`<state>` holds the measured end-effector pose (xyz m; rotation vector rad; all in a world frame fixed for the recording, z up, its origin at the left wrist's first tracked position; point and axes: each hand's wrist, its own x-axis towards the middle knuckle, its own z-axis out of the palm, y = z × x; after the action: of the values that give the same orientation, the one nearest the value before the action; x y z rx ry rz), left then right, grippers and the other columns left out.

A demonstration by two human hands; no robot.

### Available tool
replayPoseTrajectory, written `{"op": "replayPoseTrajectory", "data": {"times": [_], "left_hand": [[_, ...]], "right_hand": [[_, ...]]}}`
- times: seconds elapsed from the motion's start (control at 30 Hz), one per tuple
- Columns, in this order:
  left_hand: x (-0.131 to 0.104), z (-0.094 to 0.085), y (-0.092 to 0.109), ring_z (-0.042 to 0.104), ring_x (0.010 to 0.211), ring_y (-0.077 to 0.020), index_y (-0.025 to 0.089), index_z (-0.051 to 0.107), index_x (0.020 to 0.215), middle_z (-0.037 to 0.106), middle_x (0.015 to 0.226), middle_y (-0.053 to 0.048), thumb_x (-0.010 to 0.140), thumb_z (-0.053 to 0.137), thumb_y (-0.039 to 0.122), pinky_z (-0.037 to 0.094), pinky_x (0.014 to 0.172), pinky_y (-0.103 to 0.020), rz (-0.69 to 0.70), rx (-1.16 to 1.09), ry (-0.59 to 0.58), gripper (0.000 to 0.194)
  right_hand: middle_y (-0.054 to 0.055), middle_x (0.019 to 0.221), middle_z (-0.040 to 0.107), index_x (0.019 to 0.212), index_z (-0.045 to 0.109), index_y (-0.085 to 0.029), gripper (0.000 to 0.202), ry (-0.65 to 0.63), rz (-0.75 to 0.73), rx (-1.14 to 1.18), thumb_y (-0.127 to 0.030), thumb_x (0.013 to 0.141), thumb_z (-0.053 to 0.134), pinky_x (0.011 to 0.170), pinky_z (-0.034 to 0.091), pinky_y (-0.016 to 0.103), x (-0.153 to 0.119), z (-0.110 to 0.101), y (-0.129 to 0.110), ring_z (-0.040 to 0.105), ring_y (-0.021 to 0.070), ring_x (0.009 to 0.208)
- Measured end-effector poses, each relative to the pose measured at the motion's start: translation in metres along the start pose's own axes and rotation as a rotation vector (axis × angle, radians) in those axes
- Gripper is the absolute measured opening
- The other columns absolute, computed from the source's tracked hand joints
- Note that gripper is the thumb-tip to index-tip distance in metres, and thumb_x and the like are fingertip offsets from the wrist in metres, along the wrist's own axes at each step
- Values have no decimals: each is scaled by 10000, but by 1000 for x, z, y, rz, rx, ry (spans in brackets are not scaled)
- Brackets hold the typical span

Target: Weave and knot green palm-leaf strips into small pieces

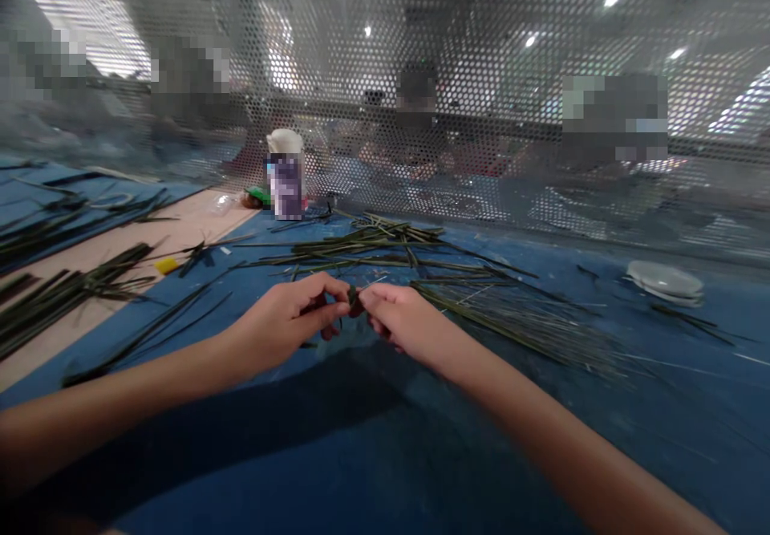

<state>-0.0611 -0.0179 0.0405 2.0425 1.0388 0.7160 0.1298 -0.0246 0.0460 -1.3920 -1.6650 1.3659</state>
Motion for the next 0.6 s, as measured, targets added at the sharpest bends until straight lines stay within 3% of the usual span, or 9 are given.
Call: {"op": "replayPoseTrajectory", "data": {"times": [0.13, 0.27, 0.5, 0.6], "left_hand": [[2, -2, 3, 590, 813, -140, 202, 604, 878, 626, 980, -34, 888, 529, 350, 433, 693, -233, 139, 39, 38, 166], [2, -3, 5, 550, 927, -156, 180, 597, 857, 561, 1038, -63, 888, 525, 287, 438, 795, -251, 222, 78, 20, 133], [-1, 0, 7, 512, 847, -145, 174, 575, 832, 528, 954, -34, 871, 544, 301, 423, 747, -272, 125, -44, 29, 136], [-2, 6, 5, 495, 831, -130, 173, 562, 812, 513, 953, -22, 858, 562, 295, 410, 719, -257, 76, -144, 86, 130]], "right_hand": [[-65, 535, 414, 687, 513, -195, 183, 46, -109, -132, -295, 840, 516, 433, 274, 220, 4, 2, 3, 361, 77, 432], [-38, 581, 494, 637, 504, -185, 279, -62, -94, -75, -305, 883, 448, 458, 300, 227, -3, 1, -3, 393, 75, 453], [-66, 601, 437, 723, 507, -188, 235, -142, 11, 217, -386, 814, 592, 428, 229, 191, -4, 3, 0, 316, 56, 464], [-67, 570, 401, 675, 476, -189, 256, -43, -83, 121, -374, 841, 536, 432, 235, 208, -3, 10, 4, 316, 64, 457]]}}
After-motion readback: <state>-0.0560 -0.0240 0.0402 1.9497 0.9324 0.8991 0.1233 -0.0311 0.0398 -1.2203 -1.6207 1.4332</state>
